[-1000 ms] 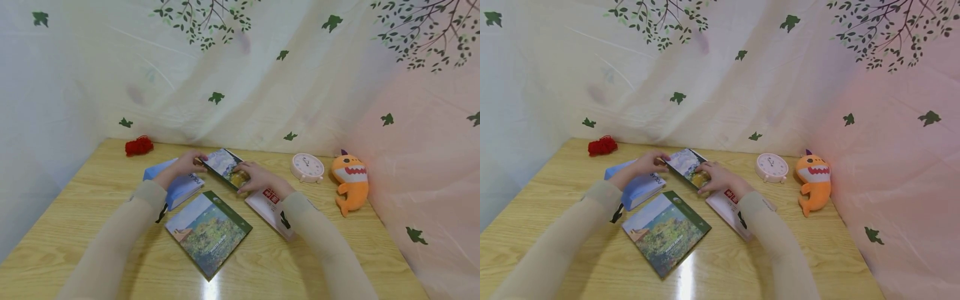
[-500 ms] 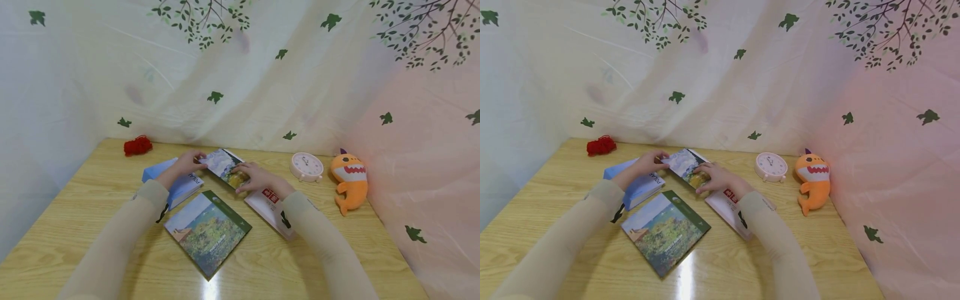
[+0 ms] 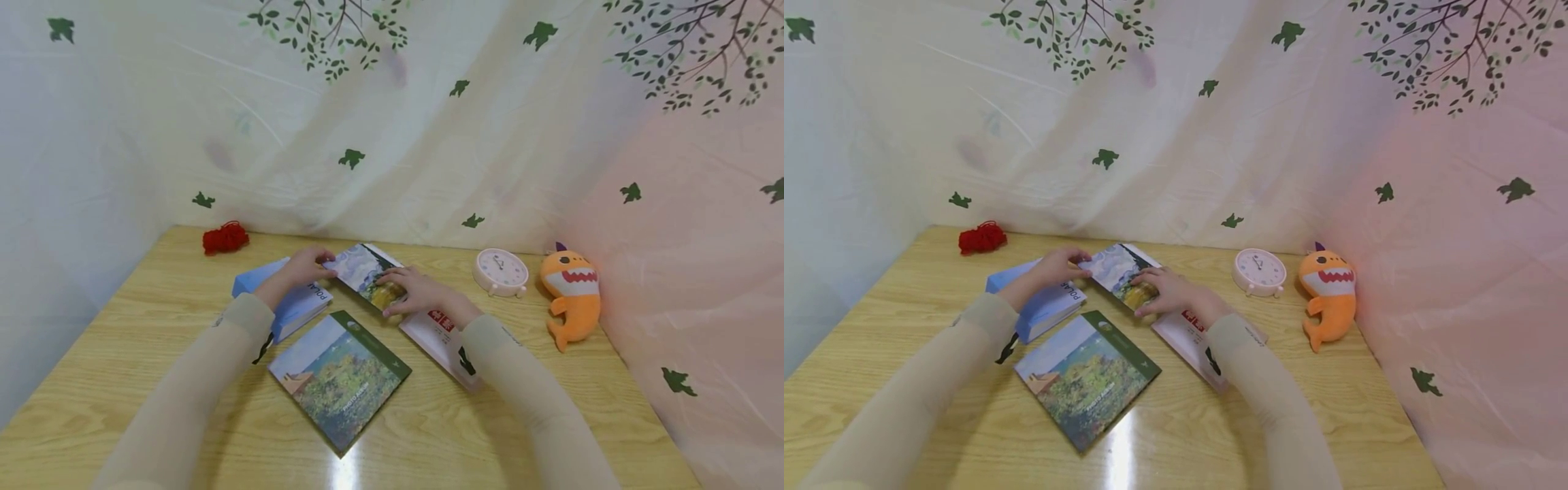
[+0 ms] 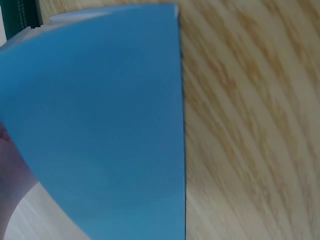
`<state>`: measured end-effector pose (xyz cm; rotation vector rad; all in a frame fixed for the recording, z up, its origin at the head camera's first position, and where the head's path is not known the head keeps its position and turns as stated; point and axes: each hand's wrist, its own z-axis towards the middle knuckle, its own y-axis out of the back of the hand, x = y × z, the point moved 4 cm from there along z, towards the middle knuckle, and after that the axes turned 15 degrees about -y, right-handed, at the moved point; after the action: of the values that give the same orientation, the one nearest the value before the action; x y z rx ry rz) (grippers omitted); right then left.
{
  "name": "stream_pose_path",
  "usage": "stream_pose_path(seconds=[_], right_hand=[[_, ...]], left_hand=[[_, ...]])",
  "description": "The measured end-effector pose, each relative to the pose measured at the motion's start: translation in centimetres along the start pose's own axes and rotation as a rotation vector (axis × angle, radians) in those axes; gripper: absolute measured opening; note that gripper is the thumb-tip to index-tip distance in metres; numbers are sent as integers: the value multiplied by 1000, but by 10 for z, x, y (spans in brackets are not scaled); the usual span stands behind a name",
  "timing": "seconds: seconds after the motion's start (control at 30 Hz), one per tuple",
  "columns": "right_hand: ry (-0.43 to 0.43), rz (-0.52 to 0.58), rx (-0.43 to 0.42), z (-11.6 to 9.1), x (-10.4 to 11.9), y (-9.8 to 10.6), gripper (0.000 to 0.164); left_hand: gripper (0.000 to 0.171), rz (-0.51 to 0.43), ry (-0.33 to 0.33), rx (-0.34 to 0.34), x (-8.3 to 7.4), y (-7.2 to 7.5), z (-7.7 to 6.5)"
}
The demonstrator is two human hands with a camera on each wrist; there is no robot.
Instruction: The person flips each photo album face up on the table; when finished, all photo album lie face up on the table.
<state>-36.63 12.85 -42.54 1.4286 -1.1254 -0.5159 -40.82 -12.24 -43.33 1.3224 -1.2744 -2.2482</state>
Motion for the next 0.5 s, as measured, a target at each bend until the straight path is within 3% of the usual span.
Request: stream_pose_path(seconds=[0.33, 0.5], right_hand=[[69, 32, -33, -9, -2, 1, 69], [16, 75, -31, -26, 1, 5, 70]], left_hand=[[58, 85, -46, 4, -22, 3, -11], [64, 90, -46, 0, -38, 5, -21]])
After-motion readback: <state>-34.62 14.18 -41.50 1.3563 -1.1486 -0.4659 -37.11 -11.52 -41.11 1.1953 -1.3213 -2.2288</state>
